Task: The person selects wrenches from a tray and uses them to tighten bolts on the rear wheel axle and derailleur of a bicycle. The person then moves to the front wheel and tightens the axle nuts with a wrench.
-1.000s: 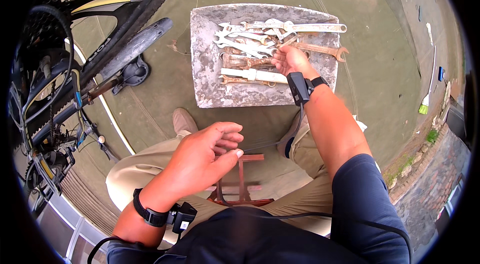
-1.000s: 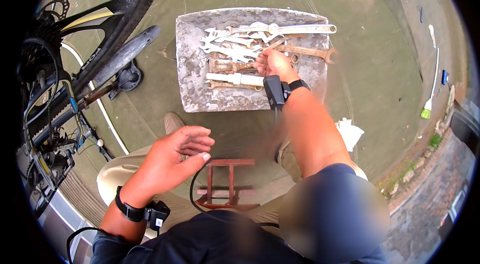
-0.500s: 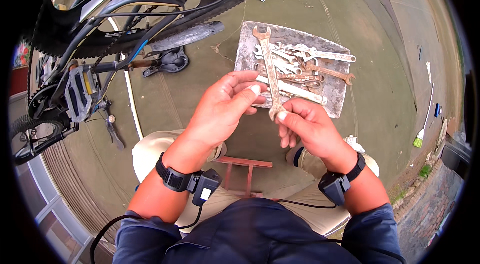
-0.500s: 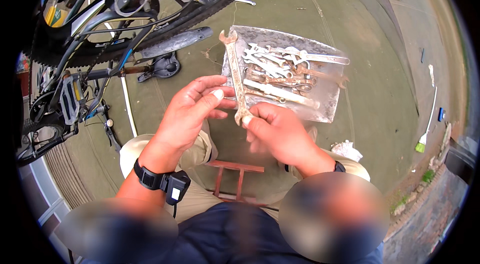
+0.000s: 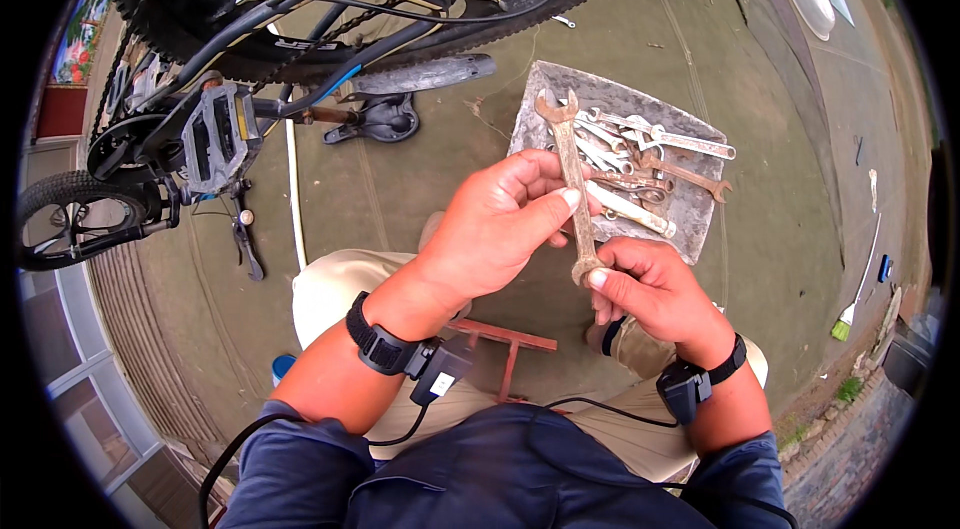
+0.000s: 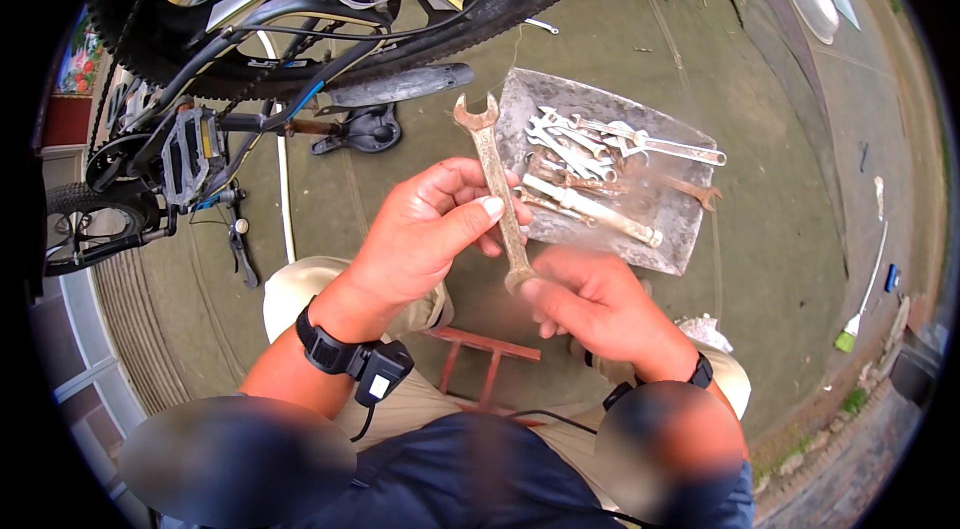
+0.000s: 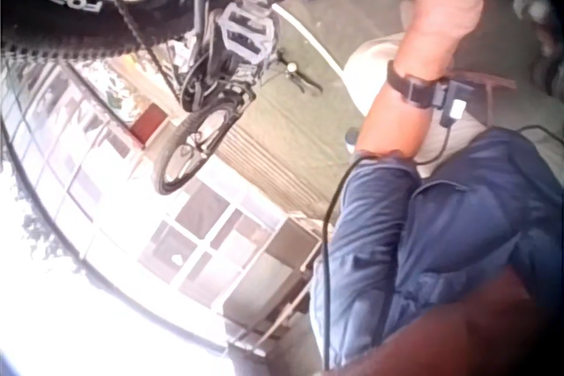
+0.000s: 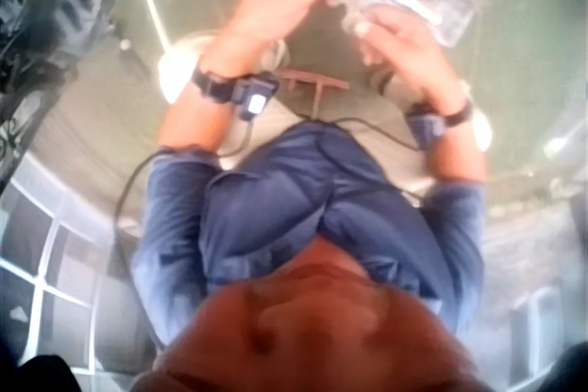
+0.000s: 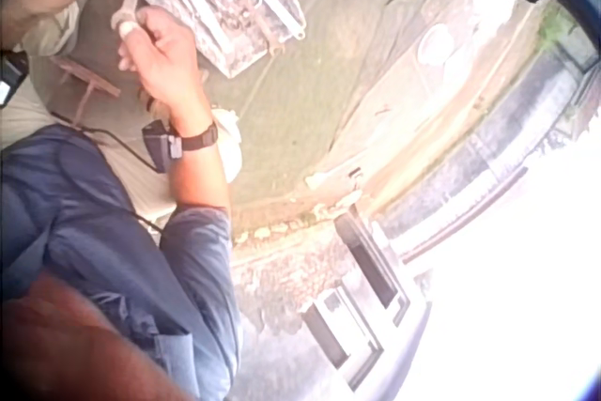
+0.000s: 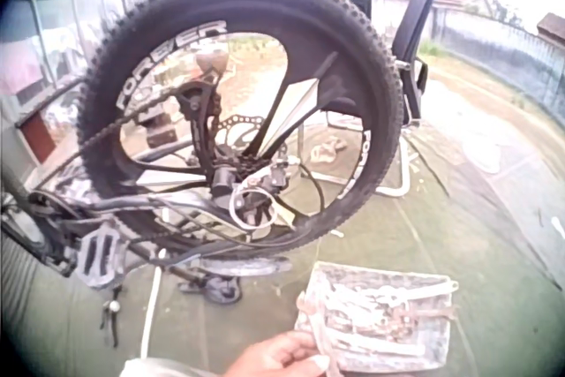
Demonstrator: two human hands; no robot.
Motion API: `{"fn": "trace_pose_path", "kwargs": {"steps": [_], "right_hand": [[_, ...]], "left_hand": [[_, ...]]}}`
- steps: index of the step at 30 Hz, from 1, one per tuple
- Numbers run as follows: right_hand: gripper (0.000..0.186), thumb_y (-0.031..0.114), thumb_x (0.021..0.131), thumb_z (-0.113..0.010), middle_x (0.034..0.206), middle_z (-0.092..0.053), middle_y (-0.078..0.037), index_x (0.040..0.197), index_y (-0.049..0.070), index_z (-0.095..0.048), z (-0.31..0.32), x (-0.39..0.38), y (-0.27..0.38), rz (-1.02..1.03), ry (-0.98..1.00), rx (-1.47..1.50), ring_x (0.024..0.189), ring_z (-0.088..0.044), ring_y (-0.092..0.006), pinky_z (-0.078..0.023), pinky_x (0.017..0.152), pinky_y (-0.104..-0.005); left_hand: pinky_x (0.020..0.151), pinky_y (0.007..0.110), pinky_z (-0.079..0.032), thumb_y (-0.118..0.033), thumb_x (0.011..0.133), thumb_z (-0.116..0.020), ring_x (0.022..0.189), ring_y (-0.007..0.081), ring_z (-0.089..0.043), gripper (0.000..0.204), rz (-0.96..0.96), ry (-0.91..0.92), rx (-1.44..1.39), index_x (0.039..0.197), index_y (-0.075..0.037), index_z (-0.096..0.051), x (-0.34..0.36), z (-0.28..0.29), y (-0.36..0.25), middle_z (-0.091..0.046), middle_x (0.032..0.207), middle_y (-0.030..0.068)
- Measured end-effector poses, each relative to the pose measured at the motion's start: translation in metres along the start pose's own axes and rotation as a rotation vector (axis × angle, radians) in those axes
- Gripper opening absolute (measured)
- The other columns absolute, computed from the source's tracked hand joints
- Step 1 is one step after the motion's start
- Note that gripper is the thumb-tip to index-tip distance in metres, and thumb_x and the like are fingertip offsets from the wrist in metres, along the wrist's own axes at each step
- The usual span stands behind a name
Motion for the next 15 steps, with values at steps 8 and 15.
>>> {"fn": "trace_pose_path", "kwargs": {"steps": [8,15], "right_hand": [[0.02,0.019,0.1,-0.063,0.081,-0.065,-0.003,0.097,0.0,-0.066,0.026,0.001,0.011,0.11,-0.16,-0.091,0.069,-0.064,-0.0096,-0.05,0.06,-0.0245],[0.015,0.019,0.1,-0.063,0.08,-0.062,0.0,0.099,0.004,-0.064,0.076,-0.005,0.034,0.317,-0.455,0.043,0.064,-0.062,-0.0081,-0.046,0.058,-0.0213]], "left_hand": [[0.074,0.028,-0.059,-0.011,0.098,-0.063,0.097,0.0198,-0.07,0.02,-0.168,-0.158,-0.164,0.116,-0.004,-0.059,0.004,0.044,-0.035,-0.071,0.107,0.0145],[0.078,0.029,-0.055,-0.007,0.093,-0.067,0.094,0.0148,-0.068,0.025,0.044,0.138,0.349,0.117,-0.002,-0.063,-0.014,0.023,-0.029,-0.071,0.105,0.0109]]}}
Point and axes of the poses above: each hand's wrist, its own x-axis towards the middle knuckle, its own z-axis out of the back of the hand, y = z × x, the point moved 9 cm from there along x, towards the middle knuckle
